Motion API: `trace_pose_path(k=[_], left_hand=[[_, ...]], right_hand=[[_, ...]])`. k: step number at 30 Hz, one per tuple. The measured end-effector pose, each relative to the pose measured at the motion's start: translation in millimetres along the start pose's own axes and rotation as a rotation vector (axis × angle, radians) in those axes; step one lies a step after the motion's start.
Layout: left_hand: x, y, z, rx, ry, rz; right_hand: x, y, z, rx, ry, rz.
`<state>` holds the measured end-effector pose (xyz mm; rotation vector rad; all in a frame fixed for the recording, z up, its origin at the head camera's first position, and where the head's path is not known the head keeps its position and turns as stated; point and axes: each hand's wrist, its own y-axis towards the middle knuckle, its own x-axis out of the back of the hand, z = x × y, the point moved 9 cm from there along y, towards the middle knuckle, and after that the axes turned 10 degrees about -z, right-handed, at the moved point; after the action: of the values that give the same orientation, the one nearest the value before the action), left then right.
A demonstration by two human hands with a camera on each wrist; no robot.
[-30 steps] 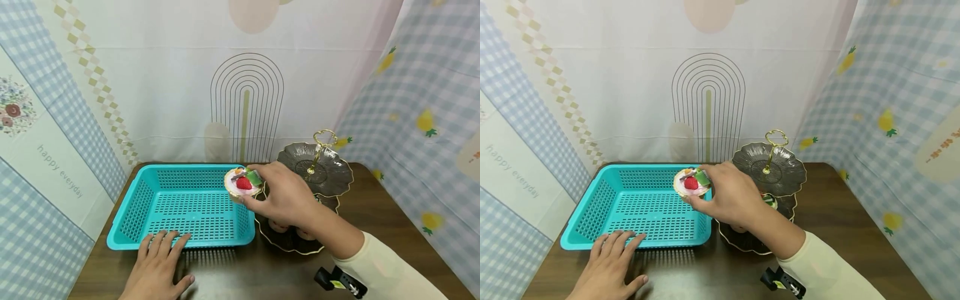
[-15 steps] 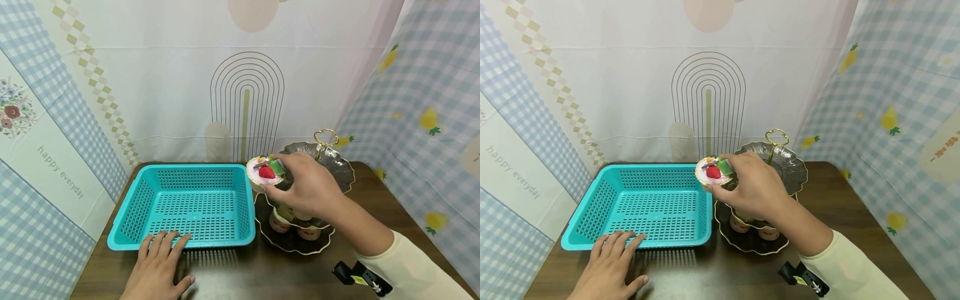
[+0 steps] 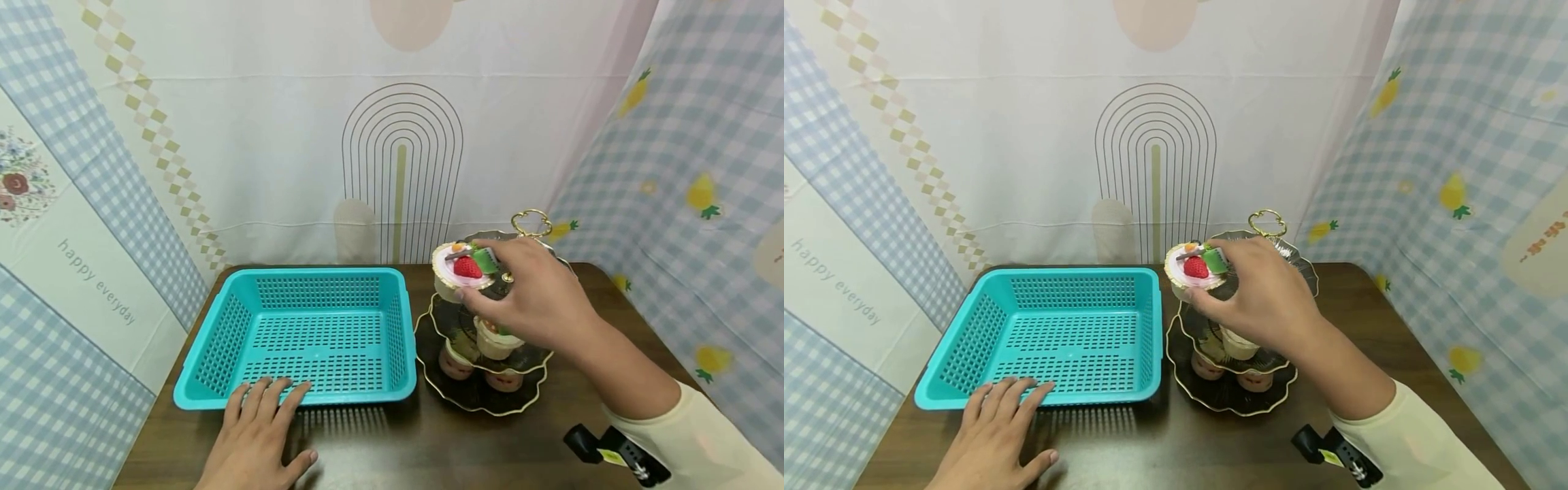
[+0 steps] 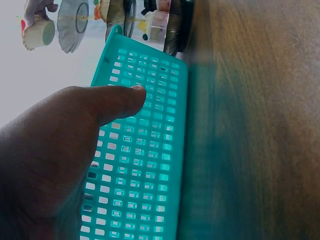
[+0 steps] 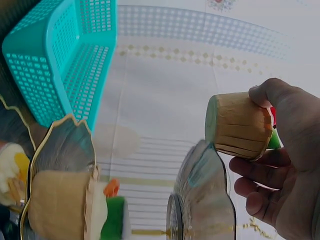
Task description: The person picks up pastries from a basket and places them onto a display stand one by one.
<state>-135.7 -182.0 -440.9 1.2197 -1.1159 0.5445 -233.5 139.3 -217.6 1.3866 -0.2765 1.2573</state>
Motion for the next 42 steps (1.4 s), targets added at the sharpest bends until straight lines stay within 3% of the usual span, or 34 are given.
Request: trace_pose_path(k=[8,15,25,31,42], left_hand=[[1.0,0.7,-0.6,0.008,-0.005,0.012],[0.9,1.3,-0.2,0.016,-0.001,0.042],[1.0,2.1,0.0,0.008,0.002,0.031],[-0.9,1.6,0.7,0.024,-0.007,0.058],[-1.7,0.3,1.0,0.025,-0.006,0.047]], right_hand=[[14,-9.4,-24,-0.069,-0.033,0.005],[18,-15.7,-42,-0.099,-0.037,0.008],[23,-23.1,-61,-0.111,-0.069,-0.025],[20,-26.9,-70,-0.143,-0.090,0.007],[16,-30.0,-74,-0.163,-0.087,0.038]])
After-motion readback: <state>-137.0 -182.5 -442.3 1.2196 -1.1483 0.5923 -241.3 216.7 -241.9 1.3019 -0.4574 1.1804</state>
